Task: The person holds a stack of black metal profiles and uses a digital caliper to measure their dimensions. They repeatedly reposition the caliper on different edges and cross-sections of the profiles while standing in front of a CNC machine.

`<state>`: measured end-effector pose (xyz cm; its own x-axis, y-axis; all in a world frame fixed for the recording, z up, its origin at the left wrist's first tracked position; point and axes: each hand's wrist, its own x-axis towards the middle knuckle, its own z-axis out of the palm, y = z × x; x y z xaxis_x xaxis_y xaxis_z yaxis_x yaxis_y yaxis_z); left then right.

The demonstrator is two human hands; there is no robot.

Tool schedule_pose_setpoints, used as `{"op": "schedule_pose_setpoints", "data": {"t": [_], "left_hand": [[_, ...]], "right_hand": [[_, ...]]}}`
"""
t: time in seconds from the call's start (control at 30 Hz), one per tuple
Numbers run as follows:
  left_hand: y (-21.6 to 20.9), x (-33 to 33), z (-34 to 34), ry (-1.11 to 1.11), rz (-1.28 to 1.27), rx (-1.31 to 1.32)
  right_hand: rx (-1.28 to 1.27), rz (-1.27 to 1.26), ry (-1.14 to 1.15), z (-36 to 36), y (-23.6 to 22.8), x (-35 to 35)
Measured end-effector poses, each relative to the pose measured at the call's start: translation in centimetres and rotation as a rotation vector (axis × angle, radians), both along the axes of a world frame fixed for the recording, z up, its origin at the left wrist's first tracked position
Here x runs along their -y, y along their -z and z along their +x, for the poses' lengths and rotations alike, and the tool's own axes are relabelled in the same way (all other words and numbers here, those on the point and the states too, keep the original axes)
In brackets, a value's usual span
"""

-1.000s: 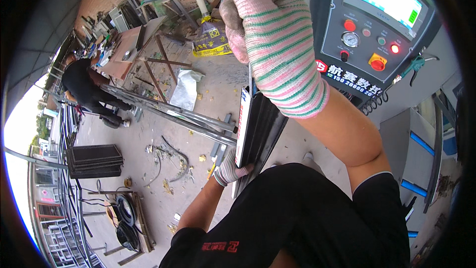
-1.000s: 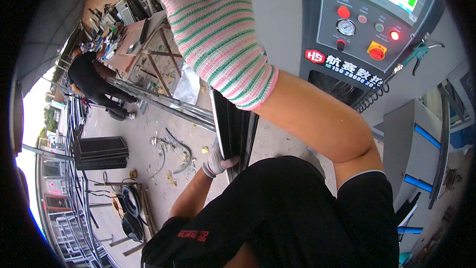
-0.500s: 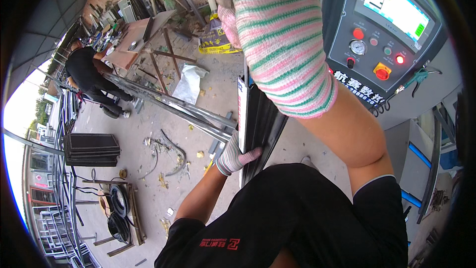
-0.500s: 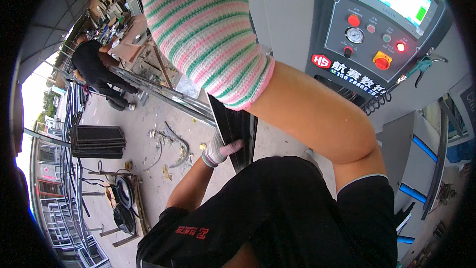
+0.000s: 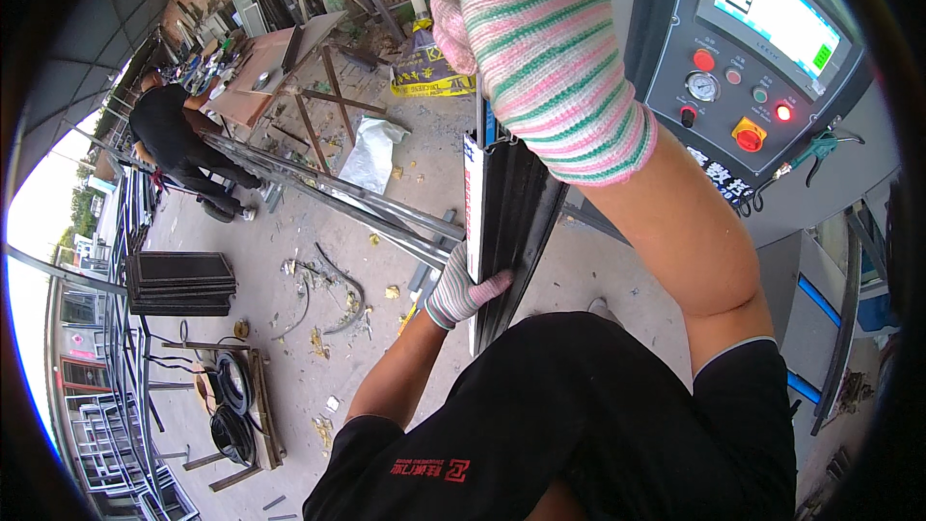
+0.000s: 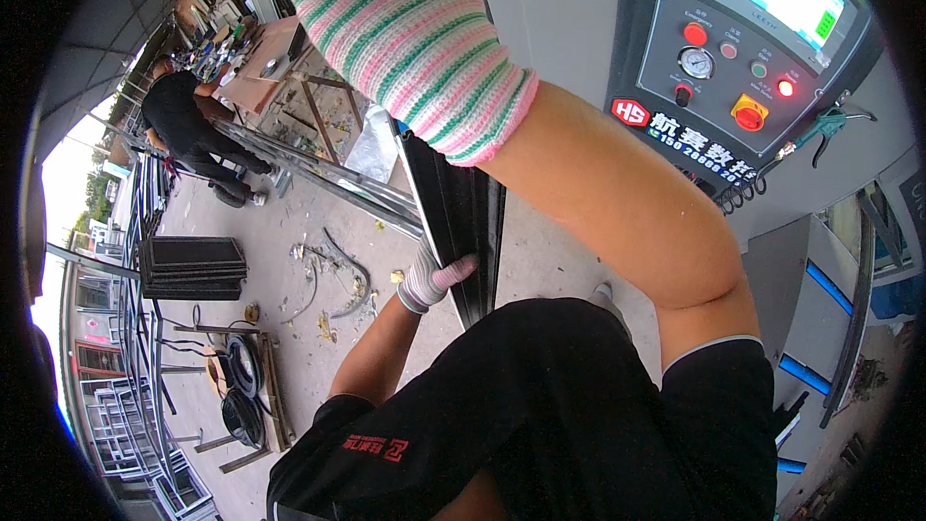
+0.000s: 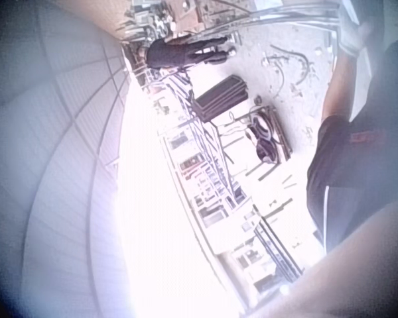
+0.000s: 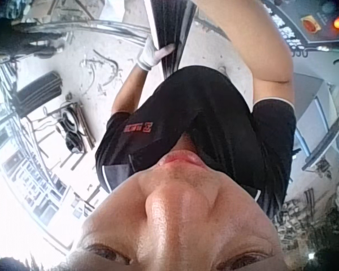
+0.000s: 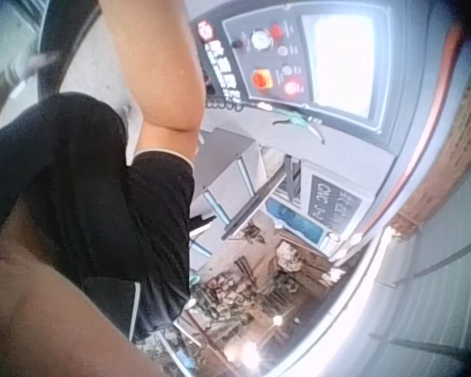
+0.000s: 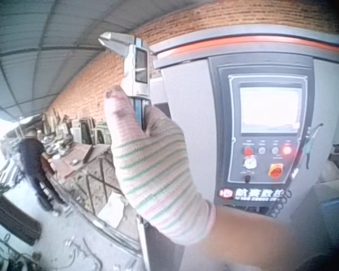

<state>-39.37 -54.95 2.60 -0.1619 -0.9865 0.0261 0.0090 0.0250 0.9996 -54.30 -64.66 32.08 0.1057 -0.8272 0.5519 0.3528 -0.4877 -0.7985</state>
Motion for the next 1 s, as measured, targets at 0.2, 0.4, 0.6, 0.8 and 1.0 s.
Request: {"op": "schedule_pose_setpoints", "data": {"t": [0.2, 0.4, 0.6, 0.8, 1.0], "left_hand": [[-0.4, 0.4, -0.5, -0.022, -0.048, 0.000], [-0.3, 0.7, -0.3, 0.013, 0.005, -0.006], [-0.2, 1.2, 0.0, 0.041, 0.042, -0.003], [-0.8, 1.7, 0.2, 0.053, 0.048, 0.025], [-2.1, 2.2, -0.2, -0.002, -0.060, -0.055]], "right_hand": [[0.013, 0.075, -0.118, -0.3, -0.6, -0.4], [0.016, 0.065, -0.168, -1.1, -0.8, -0.9], [-0.022, 0.045, -0.143, -0.7, -0.9, -0.5], [-0.073, 0.020, -0.106, -0.3, -1.4, 0.0], [-0.132, 0.003, -0.058, -0.1, -1.9, 0.4]]}}
